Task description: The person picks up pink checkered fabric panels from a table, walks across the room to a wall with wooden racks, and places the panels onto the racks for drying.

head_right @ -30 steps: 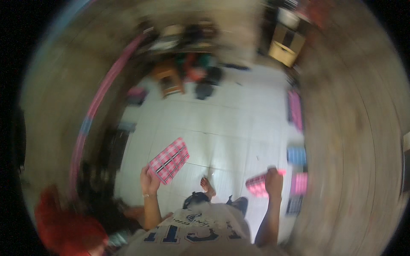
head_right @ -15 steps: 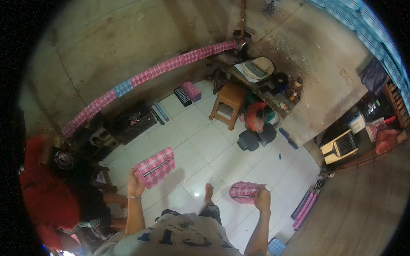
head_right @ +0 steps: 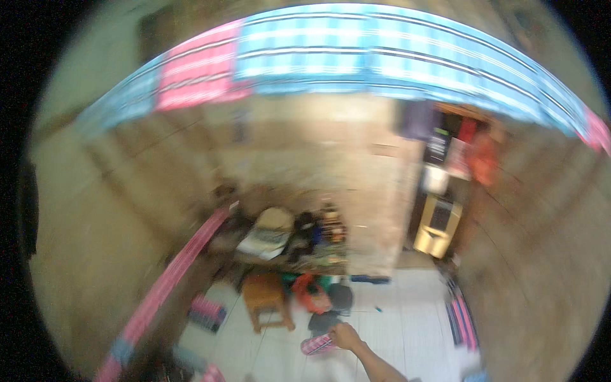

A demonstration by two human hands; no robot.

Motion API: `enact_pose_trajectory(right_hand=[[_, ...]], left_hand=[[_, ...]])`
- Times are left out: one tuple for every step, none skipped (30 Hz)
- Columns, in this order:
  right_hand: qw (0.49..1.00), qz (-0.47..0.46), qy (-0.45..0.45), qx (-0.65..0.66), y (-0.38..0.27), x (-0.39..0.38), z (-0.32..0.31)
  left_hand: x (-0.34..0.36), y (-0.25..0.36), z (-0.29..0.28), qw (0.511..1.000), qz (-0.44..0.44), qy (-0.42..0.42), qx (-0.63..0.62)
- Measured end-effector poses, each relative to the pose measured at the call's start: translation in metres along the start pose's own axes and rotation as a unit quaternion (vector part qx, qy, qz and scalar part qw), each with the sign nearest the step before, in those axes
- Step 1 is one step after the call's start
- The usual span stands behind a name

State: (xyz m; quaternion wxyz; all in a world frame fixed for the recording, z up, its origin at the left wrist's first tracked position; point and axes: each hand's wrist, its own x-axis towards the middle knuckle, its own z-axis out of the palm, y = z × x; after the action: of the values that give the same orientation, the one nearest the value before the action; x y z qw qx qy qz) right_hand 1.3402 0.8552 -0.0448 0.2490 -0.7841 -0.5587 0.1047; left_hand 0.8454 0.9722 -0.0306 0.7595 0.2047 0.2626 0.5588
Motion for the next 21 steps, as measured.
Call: enact_pose_trajectory(right_hand=[[1.0,0.004,0.019,0.001,0.001,0.004,-0.006],[1.0,0.01,0.017,0.0,0.002,-0.002,-0.01],[0.996,0.049,0.069,0.019,-0.003,-0.014,-0.009],[0.992,0.07,0.099,0.028,-0.003,-0.018,-0.019],[0.987,0.089,0.131,0.036,-0.007,-0.027,-0.024],[0.982,0.096,0.159,0.03,-0.011,-0.041,-0.03],[0.975,0.103,0.193,0.028,-0.014,-0.057,-0.038],[0.967,0.111,0.228,0.029,-0.017,-0.077,-0.045],[0.956,0.173,0.237,0.021,-0.024,-0.093,-0.052],[0.946,0.207,0.25,0.007,-0.033,-0.112,-0.055],[0.937,0.233,0.26,-0.007,-0.04,-0.131,-0.06],[0.926,0.272,0.262,-0.02,-0.047,-0.146,-0.064],[0.916,0.29,0.276,-0.035,-0.056,-0.16,-0.065],[0.903,0.323,0.28,-0.048,-0.067,-0.178,-0.064],[0.888,0.357,0.283,-0.059,-0.076,-0.192,-0.061],[0.878,0.379,0.284,-0.064,-0.082,-0.203,-0.059],[0.868,0.402,0.284,-0.066,-0.087,-0.216,-0.055],[0.858,0.419,0.29,-0.067,-0.089,-0.228,-0.051],[0.856,0.422,0.293,-0.064,-0.089,-0.239,-0.046],[0.857,0.423,0.283,-0.079,-0.088,-0.248,-0.041],[0.861,0.413,0.279,-0.096,-0.085,-0.258,-0.036]], left_hand=[[0.034,-0.006,0.023,0.998,-0.045,-0.032,0.015],[0.064,-0.012,0.044,0.994,-0.087,-0.06,0.029],[0.091,-0.021,0.063,0.987,-0.129,-0.089,0.044],[0.11,-0.03,0.083,0.979,-0.164,-0.111,0.052],[0.127,-0.036,0.094,0.971,-0.193,-0.128,0.06],[0.14,-0.043,0.102,0.961,-0.223,-0.146,0.066],[0.153,-0.049,0.111,0.952,-0.251,-0.162,0.073],[0.162,-0.054,0.117,0.941,-0.277,-0.178,0.08],[0.172,-0.061,0.123,0.929,-0.304,-0.192,0.082],[0.181,-0.063,0.126,0.92,-0.325,-0.204,0.088],[0.187,-0.068,0.128,0.911,-0.343,-0.214,0.086],[0.195,-0.071,0.128,0.903,-0.358,-0.221,0.085],[0.203,-0.071,0.125,0.899,-0.368,-0.222,0.085],[0.21,-0.074,0.121,0.894,-0.379,-0.225,0.083],[0.218,-0.075,0.115,0.89,-0.388,-0.226,0.078],[0.225,-0.074,0.107,0.888,-0.393,-0.226,0.078],[0.231,-0.074,0.097,0.887,-0.397,-0.223,0.076],[0.237,-0.072,0.087,0.888,-0.399,-0.219,0.072],[0.241,-0.069,0.076,0.888,-0.402,-0.215,0.064],[0.243,-0.066,0.065,0.888,-0.406,-0.21,0.048],[0.244,-0.061,0.055,0.886,-0.415,-0.204,0.026]])
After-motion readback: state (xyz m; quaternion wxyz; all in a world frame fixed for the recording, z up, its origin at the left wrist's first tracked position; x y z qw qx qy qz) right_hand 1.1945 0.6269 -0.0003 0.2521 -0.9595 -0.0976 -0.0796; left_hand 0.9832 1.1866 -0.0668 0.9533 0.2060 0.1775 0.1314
